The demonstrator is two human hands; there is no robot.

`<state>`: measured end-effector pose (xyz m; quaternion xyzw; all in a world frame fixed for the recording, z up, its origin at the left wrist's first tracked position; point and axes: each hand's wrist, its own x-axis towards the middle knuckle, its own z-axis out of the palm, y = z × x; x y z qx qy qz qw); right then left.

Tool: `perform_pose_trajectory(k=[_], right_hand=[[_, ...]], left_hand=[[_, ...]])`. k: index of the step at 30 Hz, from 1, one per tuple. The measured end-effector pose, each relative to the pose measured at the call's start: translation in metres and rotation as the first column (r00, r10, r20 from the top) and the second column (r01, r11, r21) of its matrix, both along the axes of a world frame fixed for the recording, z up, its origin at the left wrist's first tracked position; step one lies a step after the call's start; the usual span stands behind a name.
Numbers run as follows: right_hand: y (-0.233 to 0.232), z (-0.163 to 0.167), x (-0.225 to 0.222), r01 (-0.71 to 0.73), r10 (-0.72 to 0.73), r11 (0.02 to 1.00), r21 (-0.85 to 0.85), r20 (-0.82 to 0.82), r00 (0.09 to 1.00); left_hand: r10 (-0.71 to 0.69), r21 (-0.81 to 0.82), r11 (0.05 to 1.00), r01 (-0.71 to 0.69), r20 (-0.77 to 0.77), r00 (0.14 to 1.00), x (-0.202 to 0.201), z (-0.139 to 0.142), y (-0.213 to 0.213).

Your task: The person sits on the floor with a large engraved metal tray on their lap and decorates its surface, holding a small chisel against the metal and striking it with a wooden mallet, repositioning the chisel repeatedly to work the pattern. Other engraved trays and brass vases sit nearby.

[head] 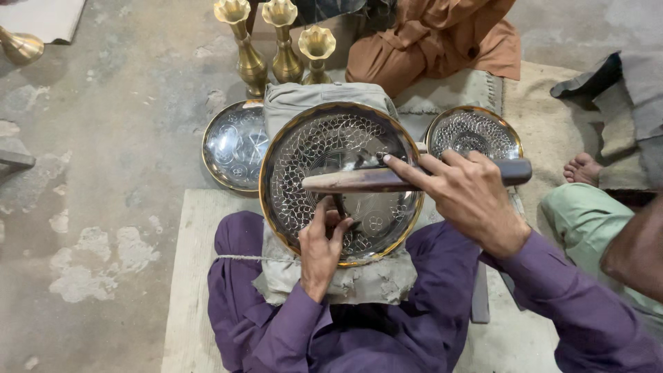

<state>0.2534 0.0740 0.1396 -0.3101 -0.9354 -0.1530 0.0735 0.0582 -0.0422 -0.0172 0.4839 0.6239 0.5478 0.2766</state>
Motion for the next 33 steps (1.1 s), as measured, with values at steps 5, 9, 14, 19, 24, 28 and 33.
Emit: perform_pose_trajectory(k=[5,9,14,19,24,28,33], right_hand=[[-0.002,-0.004,0.006,-0.078,-0.098,0.9,-0.429,-0.373,0.923],[-0.005,-0.004,0.011,0.022,-0.037,0.995,-0.094,-0.157,0.987],[-0.007,-0.01,0.023,0.119,-0.119,0.982,-0.148,0.006,0.993],[-0.008,-0.027,0.037,0.088,-0.231,0.907,-0.411,-0.313,0.921],[-0.01,-0.043,0.047,0.255,-0.319,0.908,-0.332,-0.152,0.936],[-0.013,-0.044,0.053,0.197,-0.322,0.864,-0.464,-0.206,0.924],[-0.021,-0.045,0.061,0.334,-0.423,0.825,-0.456,-0.106,0.9]], left_hand=[[-0.032,0.03,0.999,0.033,-0.014,0.999,-0.002,0.0,0.002],[-0.048,-0.006,0.999,0.048,-0.076,0.996,-0.003,0.001,0.003],[-0.161,0.012,0.986,0.163,-0.112,0.981,-0.007,0.0,0.006],[-0.175,0.037,0.983,0.181,-0.127,0.976,-0.01,-0.002,0.007],[-0.212,-0.005,0.977,0.214,-0.173,0.962,-0.013,-0.002,0.009],[-0.297,-0.046,0.955,0.294,-0.152,0.943,-0.017,0.004,0.013],[-0.339,-0.03,0.939,0.342,-0.236,0.911,-0.024,0.015,0.017]])
